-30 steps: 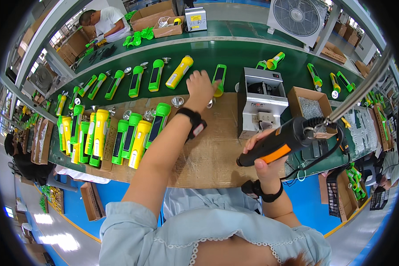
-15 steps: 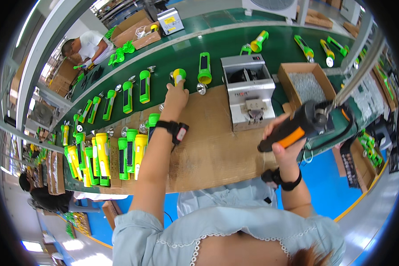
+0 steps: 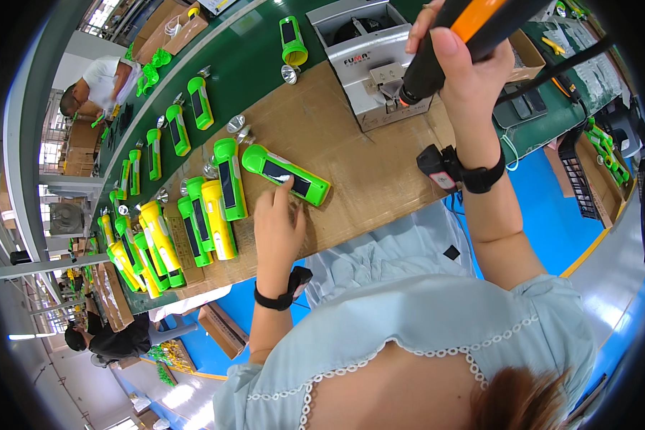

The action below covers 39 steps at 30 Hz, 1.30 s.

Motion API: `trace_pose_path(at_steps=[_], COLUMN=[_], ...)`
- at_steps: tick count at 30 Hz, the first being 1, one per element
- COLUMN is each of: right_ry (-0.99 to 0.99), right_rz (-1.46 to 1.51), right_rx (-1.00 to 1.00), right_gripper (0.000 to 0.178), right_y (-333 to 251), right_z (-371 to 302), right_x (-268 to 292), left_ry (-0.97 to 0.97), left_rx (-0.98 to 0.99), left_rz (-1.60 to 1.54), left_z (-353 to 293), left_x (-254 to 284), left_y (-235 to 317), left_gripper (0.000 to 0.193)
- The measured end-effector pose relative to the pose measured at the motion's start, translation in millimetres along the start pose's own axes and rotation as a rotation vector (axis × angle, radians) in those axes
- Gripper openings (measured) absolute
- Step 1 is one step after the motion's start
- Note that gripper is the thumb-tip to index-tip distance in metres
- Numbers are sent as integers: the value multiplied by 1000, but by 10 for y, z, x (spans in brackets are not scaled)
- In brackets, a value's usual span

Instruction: The worker uses an electric screwdriver to assemble the components of handheld flashlights on a factory line.

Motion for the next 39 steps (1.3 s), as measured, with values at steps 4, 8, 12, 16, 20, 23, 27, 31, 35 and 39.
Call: trace_pose_path(at_steps=[4, 8, 12, 16, 20, 23, 27, 31, 35, 39], right_ry=[-75, -36, -115, -159, -270, -268, -257, -136, -138, -236], right_rz=[-5, -41, -24, -99, -22, 76, -10, 1, -93, -129], right_rx=[49, -65, -113, -117, -231, -202, 57, 93, 45, -29], right_gripper=[42, 36, 35, 33, 33, 40, 41, 34, 24, 24], right_y=[5, 190, 262, 248, 208, 79, -87, -13, 167, 172], right_z=[44, 39, 66, 37, -80, -208, -108, -4, 43, 55], right_x=[-123, -129, -185, -224, -312, -308, -260, -213, -238, -357], left_ry=[119, 85, 67, 1, 23, 59, 110, 129, 159, 186], left_rx=[-143, -279, -378, -395, -355, -313, -294, -268, -258, -270], left_rz=[80, 203, 185, -23, -140, -146, -137, -182, -191, -161], left_z=[-40, 114, 208, 181, 65, 50, 81, 84, 58, 60], left_x=[155, 39, -76, -132, -284, -352, -319, -310, -331, -323], left_y=[151, 325, 409, 699, 925, 951, 927, 892, 866, 879], left_gripper=[56, 56, 52, 47, 48, 47, 45, 45, 44, 46])
Point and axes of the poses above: each hand's wrist, its own z-axis towards the middle knuckle, its own x-axis out of the back of the hand, y = z × x, the point moved 9 cm from there along z, towards the middle knuckle
